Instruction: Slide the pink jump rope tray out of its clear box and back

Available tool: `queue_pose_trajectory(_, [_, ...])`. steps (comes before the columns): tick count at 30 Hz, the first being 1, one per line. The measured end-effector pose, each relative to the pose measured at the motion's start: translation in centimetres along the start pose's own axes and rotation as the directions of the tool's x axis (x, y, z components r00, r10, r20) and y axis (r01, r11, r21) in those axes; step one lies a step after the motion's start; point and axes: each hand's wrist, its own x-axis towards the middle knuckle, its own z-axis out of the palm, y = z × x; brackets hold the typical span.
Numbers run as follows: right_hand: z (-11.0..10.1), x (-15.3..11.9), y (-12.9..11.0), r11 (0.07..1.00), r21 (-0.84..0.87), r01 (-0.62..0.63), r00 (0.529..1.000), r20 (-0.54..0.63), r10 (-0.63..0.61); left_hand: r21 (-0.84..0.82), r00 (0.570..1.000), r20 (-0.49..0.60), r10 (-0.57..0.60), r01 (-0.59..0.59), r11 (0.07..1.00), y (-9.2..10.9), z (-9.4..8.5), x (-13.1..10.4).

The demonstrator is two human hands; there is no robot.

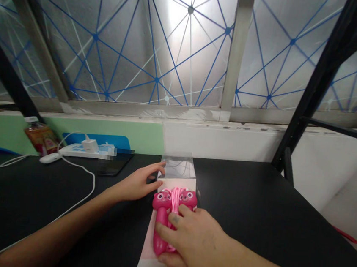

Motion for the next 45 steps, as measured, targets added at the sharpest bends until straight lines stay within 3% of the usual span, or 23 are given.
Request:
queue_pose_trajectory(7, [-0.7,-0.2,0.1,1.000,0.024,0.004,1.000,-0.010,-0.004,-0.123,0.997,-0.071,-0.040,0.031,0.992,0.2,0.2,0.1])
queue_pose_trajectory(14, [0.9,-0.3,1.1,1.000,0.011,-0.002,0.999,-0.033,0.002,-0.166,0.998,-0.069,-0.009,-0.002,0.986,-0.1,1.0,-0.4])
queue_pose_trajectory(20, [2.2,0.6,1.7,0.988,-0.095,-0.125,0.987,-0.110,0.114,-0.178,0.999,-0.017,0.045,-0.047,0.983,2.1,1.3,-1.6])
queue_pose_trajectory(27, [2.6,1.0,2.4,0.951,-0.248,-0.184,0.951,-0.288,0.109,-0.036,0.994,0.022,0.109,-0.108,0.994,4.1,0.7,-2.7])
queue_pose_trajectory(31, [1.2,0.3,1.1,0.996,-0.079,0.048,0.974,-0.218,-0.064,-0.022,0.994,0.022,0.107,-0.107,0.994,4.1,0.1,-2.7])
queue_pose_trajectory(33, [0.7,0.0,0.4,0.973,0.067,0.221,0.968,-0.134,-0.210,-0.019,0.994,0.018,0.109,-0.109,0.994,4.1,-0.1,-2.6])
queue_pose_trajectory(35, [0.5,-0.2,0.0,0.943,0.174,0.282,0.959,-0.069,-0.274,-0.012,0.993,0.014,0.116,-0.116,0.993,3.9,0.0,-2.4])
queue_pose_trajectory(40, [-0.1,-0.4,0.0,0.958,0.239,0.160,0.986,0.014,-0.168,0.000,0.992,0.008,0.122,-0.122,0.992,3.9,0.0,-2.4])
queue_pose_trajectory(45, [-0.7,-0.7,0.1,0.949,0.292,0.117,0.991,0.030,-0.132,0.006,0.994,0.013,0.112,-0.112,0.994,4.1,-0.2,-2.6])
